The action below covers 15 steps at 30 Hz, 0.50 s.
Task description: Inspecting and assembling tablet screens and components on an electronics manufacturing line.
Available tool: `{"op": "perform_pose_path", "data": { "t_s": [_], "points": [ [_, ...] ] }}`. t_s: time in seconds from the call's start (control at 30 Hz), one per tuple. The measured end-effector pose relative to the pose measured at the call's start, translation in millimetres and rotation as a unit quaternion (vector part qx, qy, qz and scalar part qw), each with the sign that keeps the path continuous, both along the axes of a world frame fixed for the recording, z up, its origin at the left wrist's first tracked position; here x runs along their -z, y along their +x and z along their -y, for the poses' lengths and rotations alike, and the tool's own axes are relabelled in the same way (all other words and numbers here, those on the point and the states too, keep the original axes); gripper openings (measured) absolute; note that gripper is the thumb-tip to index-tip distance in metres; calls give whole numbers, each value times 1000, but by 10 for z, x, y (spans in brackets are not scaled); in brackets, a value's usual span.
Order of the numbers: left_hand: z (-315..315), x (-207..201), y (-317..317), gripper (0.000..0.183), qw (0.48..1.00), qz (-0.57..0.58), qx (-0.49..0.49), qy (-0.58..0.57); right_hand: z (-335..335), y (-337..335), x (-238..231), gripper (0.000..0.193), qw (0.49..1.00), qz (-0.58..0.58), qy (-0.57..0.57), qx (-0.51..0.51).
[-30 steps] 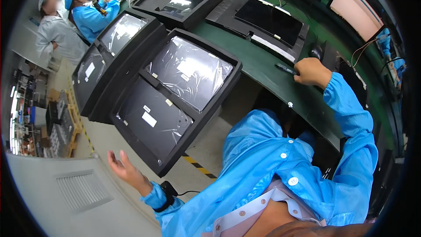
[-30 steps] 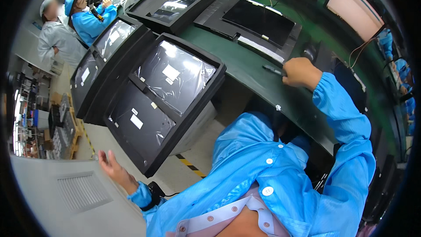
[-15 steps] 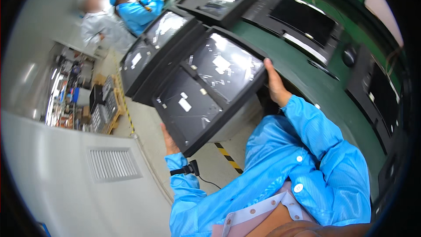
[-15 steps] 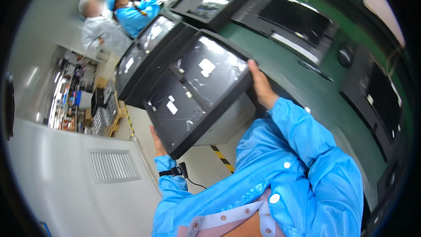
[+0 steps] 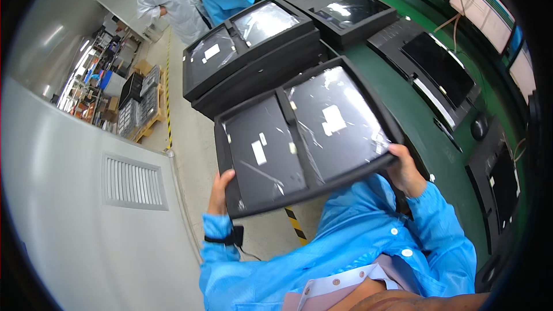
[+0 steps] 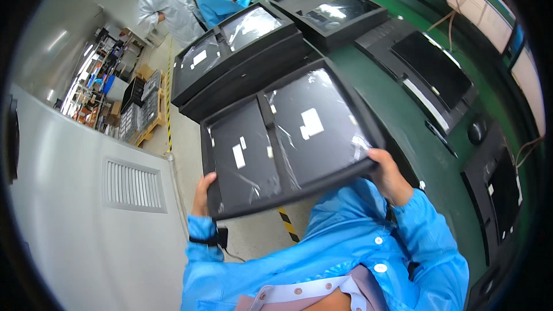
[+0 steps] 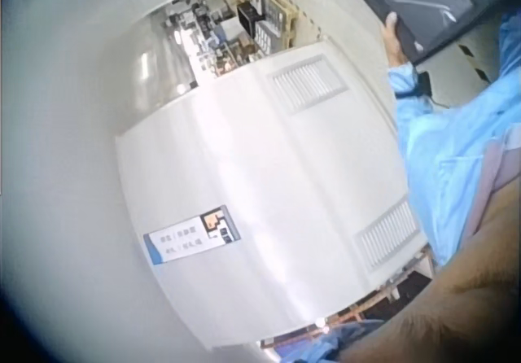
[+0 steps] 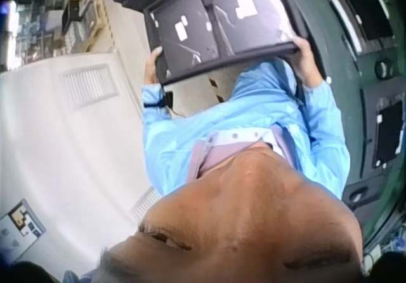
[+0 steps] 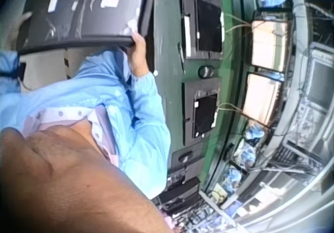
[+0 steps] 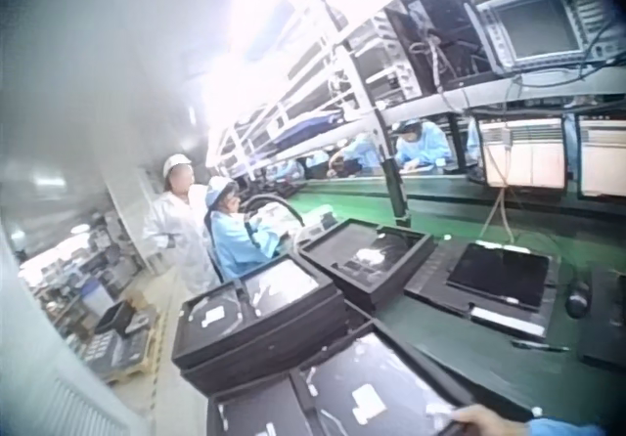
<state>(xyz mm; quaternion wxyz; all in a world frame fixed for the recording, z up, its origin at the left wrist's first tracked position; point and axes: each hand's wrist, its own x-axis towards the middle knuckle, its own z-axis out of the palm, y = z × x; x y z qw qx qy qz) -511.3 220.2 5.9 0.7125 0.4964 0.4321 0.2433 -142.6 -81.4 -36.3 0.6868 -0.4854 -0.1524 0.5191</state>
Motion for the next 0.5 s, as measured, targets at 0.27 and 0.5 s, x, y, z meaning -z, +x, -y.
{"op": "perform_pose_path", "data": {
  "t_s": [0.27,0.5],
  "points": [
    [736,-1200,-298,55,972,139,-159,105,-52,130,-1530,70,977,23,100,187],
    [-1396,-2179,606,41,976,194,-38,95,-2227,754,-2222,57,978,134,155,41]
  ]
}}
